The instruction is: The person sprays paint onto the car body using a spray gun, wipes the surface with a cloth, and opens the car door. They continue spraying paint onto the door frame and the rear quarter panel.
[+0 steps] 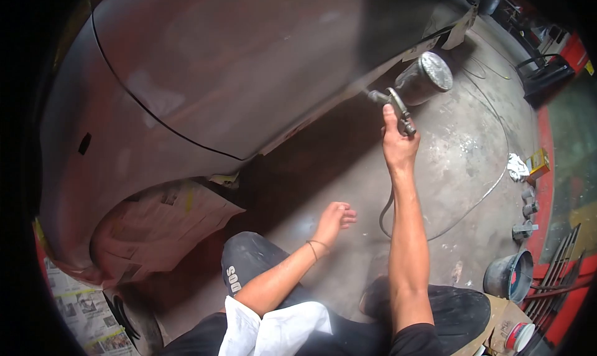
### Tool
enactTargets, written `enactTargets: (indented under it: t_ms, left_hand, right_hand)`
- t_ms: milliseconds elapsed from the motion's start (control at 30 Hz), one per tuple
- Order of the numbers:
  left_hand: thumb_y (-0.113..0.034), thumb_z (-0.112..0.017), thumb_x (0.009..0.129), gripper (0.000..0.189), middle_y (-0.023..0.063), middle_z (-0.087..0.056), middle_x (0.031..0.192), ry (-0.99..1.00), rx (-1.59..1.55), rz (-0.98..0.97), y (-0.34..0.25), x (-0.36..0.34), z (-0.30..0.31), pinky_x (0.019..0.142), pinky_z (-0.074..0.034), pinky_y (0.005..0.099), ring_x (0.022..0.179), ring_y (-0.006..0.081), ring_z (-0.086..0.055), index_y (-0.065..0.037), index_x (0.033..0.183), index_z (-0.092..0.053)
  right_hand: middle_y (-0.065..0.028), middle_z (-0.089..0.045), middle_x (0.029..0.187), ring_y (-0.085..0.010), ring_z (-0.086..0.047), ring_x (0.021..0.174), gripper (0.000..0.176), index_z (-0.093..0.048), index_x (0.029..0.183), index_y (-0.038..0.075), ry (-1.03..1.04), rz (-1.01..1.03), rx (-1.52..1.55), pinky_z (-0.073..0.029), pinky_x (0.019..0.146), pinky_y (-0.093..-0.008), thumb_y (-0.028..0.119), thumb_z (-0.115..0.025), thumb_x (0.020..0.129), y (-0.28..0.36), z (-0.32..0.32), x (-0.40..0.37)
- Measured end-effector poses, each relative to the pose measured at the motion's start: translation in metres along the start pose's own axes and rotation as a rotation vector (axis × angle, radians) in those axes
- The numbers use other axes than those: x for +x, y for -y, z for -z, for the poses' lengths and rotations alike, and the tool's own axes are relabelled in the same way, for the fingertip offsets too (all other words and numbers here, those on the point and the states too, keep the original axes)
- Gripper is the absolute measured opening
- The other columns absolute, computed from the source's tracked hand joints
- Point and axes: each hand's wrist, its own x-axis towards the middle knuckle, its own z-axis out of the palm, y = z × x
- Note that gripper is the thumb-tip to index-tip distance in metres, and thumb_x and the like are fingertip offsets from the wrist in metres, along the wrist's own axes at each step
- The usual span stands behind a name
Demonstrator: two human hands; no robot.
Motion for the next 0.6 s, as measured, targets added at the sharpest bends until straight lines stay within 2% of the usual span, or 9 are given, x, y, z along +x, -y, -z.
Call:
enactTargets:
  t_ms: [67,133,200,267,367,467,600]
  left_hand:
    - [-0.029,-0.044,0.113,0.035,0.0144,-0.076,0.110,0.082,0.285,-0.114,0.019,0.009,0.011,0.090,-0.056,0.0390,0.102,0.0241,-0.074,-0.002,0.120,-0.064]
    - [-0.029,-0.048,0.109,0.035,0.0187,-0.076,0.112,0.159,0.749,-0.160,0.025,0.003,0.012,0.092,-0.057,0.0449,0.106,0.0309,-0.074,-0.002,0.117,-0.067]
    - [-0.029,-0.052,0.105,0.034,0.0218,-0.076,0.113,0.282,1.105,-0.166,0.015,-0.008,0.011,0.094,-0.057,0.0499,0.109,0.0366,-0.073,-0.002,0.116,-0.071]
    - [-0.028,-0.054,0.102,0.034,0.0238,-0.075,0.116,0.462,1.349,-0.139,0.000,-0.021,0.010,0.096,-0.056,0.0540,0.112,0.0413,-0.071,-0.004,0.116,-0.074]
    - [-0.027,-0.055,0.102,0.033,0.0228,-0.077,0.111,0.574,1.450,-0.131,0.010,-0.017,0.015,0.095,-0.058,0.0531,0.107,0.0408,-0.073,-0.005,0.113,-0.076]
    - [-0.027,-0.055,0.101,0.033,0.0225,-0.077,0.110,0.555,1.445,-0.160,0.008,-0.015,0.015,0.095,-0.058,0.0523,0.107,0.0409,-0.074,-0.004,0.113,-0.077]
    - [-0.026,-0.055,0.101,0.034,0.0230,-0.077,0.112,0.533,1.448,-0.170,0.015,-0.007,0.016,0.094,-0.059,0.0519,0.108,0.0402,-0.074,-0.004,0.114,-0.077]
  right_hand:
    - [0.0055,-0.057,0.064,-0.0044,-0.051,0.055,0.035,-0.070,0.088,0.007,0.077,-0.081,-0.068,-0.039,0.049,-0.0251,0.040,-0.077,0.099,0.011,0.002,-0.029]
    - [0.0060,-0.055,0.062,-0.0046,-0.047,0.050,0.034,-0.073,0.092,0.007,0.284,-0.171,0.008,-0.035,0.046,-0.0257,0.041,-0.077,0.099,0.008,0.011,-0.048]
    - [0.0069,-0.055,0.064,-0.0040,-0.047,0.053,0.034,-0.073,0.091,0.007,0.388,-0.150,-0.047,-0.035,0.048,-0.0252,0.040,-0.077,0.100,0.007,0.018,-0.053]
    - [0.0076,-0.054,0.065,-0.0036,-0.047,0.055,0.032,-0.073,0.090,0.008,0.275,-0.054,-0.067,-0.034,0.049,-0.0249,0.038,-0.077,0.100,0.014,0.016,-0.051]
    - [0.0086,-0.053,0.067,-0.0034,-0.045,0.059,0.031,-0.070,0.086,0.007,0.096,0.081,-0.082,-0.033,0.054,-0.0249,0.033,-0.074,0.103,0.035,0.012,-0.041]
    - [0.0081,-0.051,0.068,-0.0035,-0.043,0.059,0.032,-0.067,0.085,0.008,-0.011,0.249,-0.058,-0.033,0.054,-0.0252,0.033,-0.073,0.104,0.052,0.012,-0.037]
    - [0.0051,-0.053,0.068,-0.0035,-0.042,0.051,0.025,-0.068,0.096,0.009,0.152,-0.058,0.036,-0.029,0.044,-0.0235,0.032,-0.074,0.103,0.094,0.023,-0.068]
